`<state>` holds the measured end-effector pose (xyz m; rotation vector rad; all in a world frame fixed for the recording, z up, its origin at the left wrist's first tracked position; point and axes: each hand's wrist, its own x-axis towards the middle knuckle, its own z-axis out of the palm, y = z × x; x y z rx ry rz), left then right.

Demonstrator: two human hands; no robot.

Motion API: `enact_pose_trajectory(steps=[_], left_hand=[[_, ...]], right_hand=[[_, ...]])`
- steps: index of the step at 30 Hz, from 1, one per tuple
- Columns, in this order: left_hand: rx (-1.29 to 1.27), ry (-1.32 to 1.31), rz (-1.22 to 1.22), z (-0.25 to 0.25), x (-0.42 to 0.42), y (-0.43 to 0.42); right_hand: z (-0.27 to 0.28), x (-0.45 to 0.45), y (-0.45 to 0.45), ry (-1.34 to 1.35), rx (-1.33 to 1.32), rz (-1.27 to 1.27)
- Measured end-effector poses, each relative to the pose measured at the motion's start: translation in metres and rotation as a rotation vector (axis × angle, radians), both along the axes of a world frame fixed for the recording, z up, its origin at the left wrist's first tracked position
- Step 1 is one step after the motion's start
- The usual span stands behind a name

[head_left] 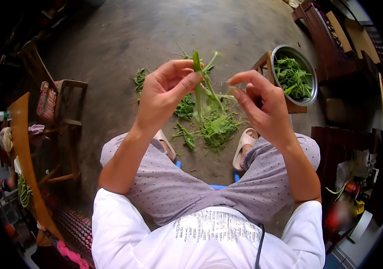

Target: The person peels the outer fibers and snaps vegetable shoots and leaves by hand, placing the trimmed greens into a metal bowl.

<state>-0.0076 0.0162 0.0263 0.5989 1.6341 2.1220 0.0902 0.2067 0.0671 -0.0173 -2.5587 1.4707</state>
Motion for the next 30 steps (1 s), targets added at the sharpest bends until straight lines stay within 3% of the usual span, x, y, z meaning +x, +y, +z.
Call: enact_pose_trajectory(steps=[4,8,16,22,26,30], left_hand=[[-0.003,-0.037,-0.068,0.000,0.018,0.007],[-0.080,-0.006,-0.090,-0.001,0.028,0.011],[-0.331,0.626,0.156,0.003,0.029,0.016],[-0.407,0.822,0.224,0.001,0.029,0.015],[-0.407,0.854,0.255,0.000,0.030,0.015],[-0.311,0.652,0.240,0.000,0.031,0.015]], right_hand=[[0.003,-0.001,-0.002,0.011,-0.235,-0.016],[-0.003,-0.003,-0.001,-0.010,-0.305,-0.001],[-0.005,-0.003,-0.002,-0.091,-0.379,-0.015],[-0.006,-0.007,-0.001,-0.110,-0.376,0.002],[-0.003,-0.009,0.001,-0.207,-0.517,0.035],[-0.012,-0.012,0.001,-0.283,-0.869,0.060]])
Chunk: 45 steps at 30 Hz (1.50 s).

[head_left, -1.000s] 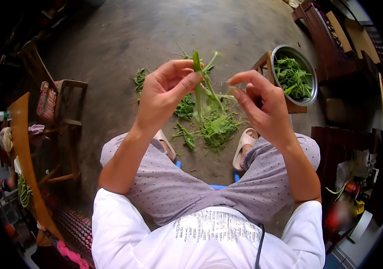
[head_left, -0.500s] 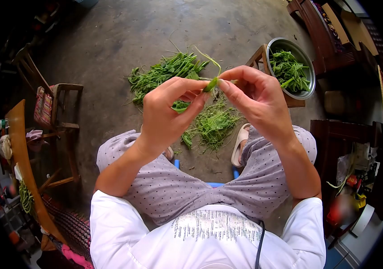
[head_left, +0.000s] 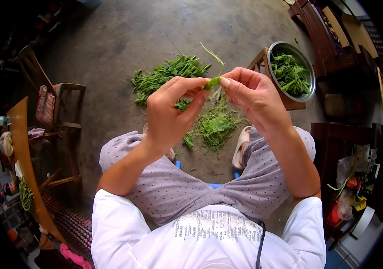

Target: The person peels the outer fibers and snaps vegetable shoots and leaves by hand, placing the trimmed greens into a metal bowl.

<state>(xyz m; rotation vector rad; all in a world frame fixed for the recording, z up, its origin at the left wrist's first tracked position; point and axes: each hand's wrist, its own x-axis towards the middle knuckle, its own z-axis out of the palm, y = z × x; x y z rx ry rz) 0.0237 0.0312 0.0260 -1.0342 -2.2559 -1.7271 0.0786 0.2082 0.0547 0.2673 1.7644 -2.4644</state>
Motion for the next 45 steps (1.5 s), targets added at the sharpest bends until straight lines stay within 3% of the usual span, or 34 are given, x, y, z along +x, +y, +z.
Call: enact_pose_trajectory(steps=[4,5,7,11,14,19,22,32,35,45], left_hand=[[0.131,-0.294,-0.064,-0.005,0.001,-0.001],[0.130,-0.293,-0.063,-0.006,0.001,-0.001],[0.315,-0.540,-0.172,-0.008,0.000,-0.001],[0.428,-0.642,-0.168,-0.011,-0.003,0.000],[0.490,-0.724,-0.196,-0.010,-0.003,0.000],[0.533,-0.928,-0.226,-0.004,-0.002,-0.002],[0.620,-1.027,-0.258,-0.003,-0.003,-0.001],[0.755,-1.018,-0.289,-0.009,-0.020,-0.016],[0.787,-0.862,-0.358,-0.004,-0.032,-0.025],[0.806,-0.884,-0.372,-0.007,-0.043,-0.029]], right_hand=[[-0.004,-0.001,-0.003,-0.038,-0.272,0.008],[-0.005,-0.002,-0.004,-0.037,-0.272,0.009],[-0.010,-0.003,-0.005,-0.037,-0.318,0.000],[-0.008,-0.003,-0.010,-0.033,-0.345,-0.006],[-0.006,-0.003,-0.015,-0.030,-0.303,-0.060],[-0.003,-0.004,-0.020,0.091,0.087,-0.144],[-0.001,-0.003,-0.020,0.070,0.120,-0.152],[0.000,0.002,-0.008,0.037,0.141,-0.148],[-0.002,0.001,0.005,0.042,0.009,-0.150],[0.001,0.000,0.031,0.193,-0.558,-0.114]])
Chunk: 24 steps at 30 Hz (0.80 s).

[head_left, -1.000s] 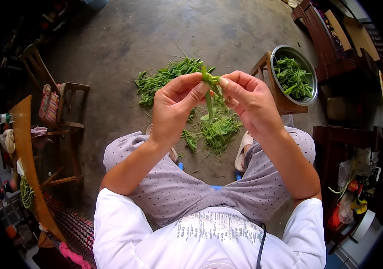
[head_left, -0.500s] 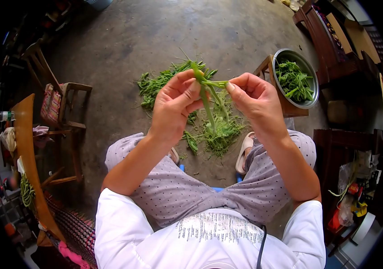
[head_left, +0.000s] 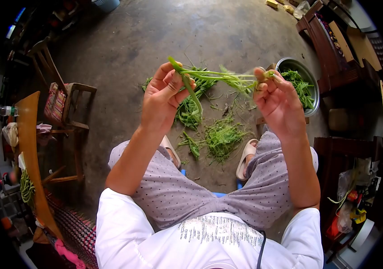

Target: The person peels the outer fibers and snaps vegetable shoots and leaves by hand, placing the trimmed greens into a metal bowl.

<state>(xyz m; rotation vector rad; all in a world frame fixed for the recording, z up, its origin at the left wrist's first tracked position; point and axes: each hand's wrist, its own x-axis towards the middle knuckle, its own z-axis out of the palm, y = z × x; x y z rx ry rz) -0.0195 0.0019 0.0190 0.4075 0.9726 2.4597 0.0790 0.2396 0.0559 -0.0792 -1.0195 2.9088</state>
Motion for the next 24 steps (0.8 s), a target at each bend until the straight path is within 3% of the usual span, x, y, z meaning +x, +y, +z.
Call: enact_pose_trajectory(steps=[3,9,12,19,21,24], left_hand=[[0.012,-0.014,0.007,-0.004,-0.008,-0.007],[0.030,-0.042,0.241,-0.004,-0.035,-0.027],[0.035,0.006,0.251,-0.004,-0.037,-0.032],[-0.222,0.091,0.247,0.011,-0.020,-0.018],[-0.256,0.082,0.237,0.012,-0.017,-0.017],[-0.210,0.028,0.101,0.011,-0.010,-0.011]], right_hand=[[0.003,0.003,0.011,0.037,-0.036,0.020],[0.029,0.014,0.049,0.131,-0.088,-0.059],[0.038,0.022,0.064,0.186,-0.094,-0.095],[0.062,0.031,0.067,0.269,-0.040,-0.181],[0.066,0.032,0.076,0.444,-0.109,-0.066],[0.060,0.025,0.067,0.373,0.022,0.002]])
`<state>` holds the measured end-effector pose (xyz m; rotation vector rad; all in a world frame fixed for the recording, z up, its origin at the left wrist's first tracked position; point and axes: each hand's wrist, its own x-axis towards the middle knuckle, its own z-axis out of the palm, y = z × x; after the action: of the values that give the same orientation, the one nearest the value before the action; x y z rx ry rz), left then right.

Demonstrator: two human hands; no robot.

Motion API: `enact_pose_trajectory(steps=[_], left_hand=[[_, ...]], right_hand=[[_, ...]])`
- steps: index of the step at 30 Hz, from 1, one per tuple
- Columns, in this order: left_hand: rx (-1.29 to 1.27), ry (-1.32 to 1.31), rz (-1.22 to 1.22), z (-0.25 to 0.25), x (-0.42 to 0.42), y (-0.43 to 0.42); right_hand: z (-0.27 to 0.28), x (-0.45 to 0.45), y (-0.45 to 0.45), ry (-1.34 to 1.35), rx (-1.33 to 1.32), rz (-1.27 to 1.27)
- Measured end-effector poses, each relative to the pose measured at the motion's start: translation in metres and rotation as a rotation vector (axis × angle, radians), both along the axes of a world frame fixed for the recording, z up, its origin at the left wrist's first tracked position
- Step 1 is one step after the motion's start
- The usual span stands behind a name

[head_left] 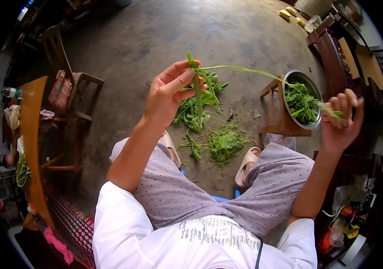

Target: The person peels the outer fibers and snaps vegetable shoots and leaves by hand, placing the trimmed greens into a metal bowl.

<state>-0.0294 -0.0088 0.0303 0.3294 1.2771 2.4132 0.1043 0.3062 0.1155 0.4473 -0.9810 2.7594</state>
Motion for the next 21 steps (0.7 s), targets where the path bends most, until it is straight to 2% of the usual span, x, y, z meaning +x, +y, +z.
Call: enact_pose_trajectory(steps=[1,3,4,7,11,13,14,18,21], left_hand=[[-0.008,-0.032,-0.056,0.001,0.003,0.002],[-0.016,-0.071,-0.124,0.003,0.009,0.005],[-0.011,-0.077,-0.172,0.004,0.011,0.006],[0.000,-0.091,-0.250,0.006,0.019,0.011],[-0.015,-0.133,-0.315,0.006,0.026,0.013],[0.018,-0.149,-0.345,0.006,0.027,0.012],[0.017,-0.151,-0.349,0.006,0.027,0.012],[0.029,-0.148,-0.327,0.006,0.025,0.007],[0.020,-0.119,-0.319,0.005,0.023,0.004]], right_hand=[[-0.006,-0.004,-0.006,-0.041,0.072,0.048],[-0.024,-0.005,-0.038,-0.143,0.419,-0.242],[-0.028,-0.008,-0.052,-0.214,0.590,-0.305],[-0.025,-0.011,-0.077,-0.254,1.068,-0.275],[-0.029,-0.014,-0.096,-0.217,1.183,-0.351],[-0.027,-0.016,-0.094,-0.230,1.282,-0.268],[-0.023,-0.017,-0.094,-0.289,1.269,-0.184],[-0.037,-0.020,-0.089,-0.307,1.235,-0.107],[-0.036,-0.019,-0.086,-0.375,1.097,-0.034]])
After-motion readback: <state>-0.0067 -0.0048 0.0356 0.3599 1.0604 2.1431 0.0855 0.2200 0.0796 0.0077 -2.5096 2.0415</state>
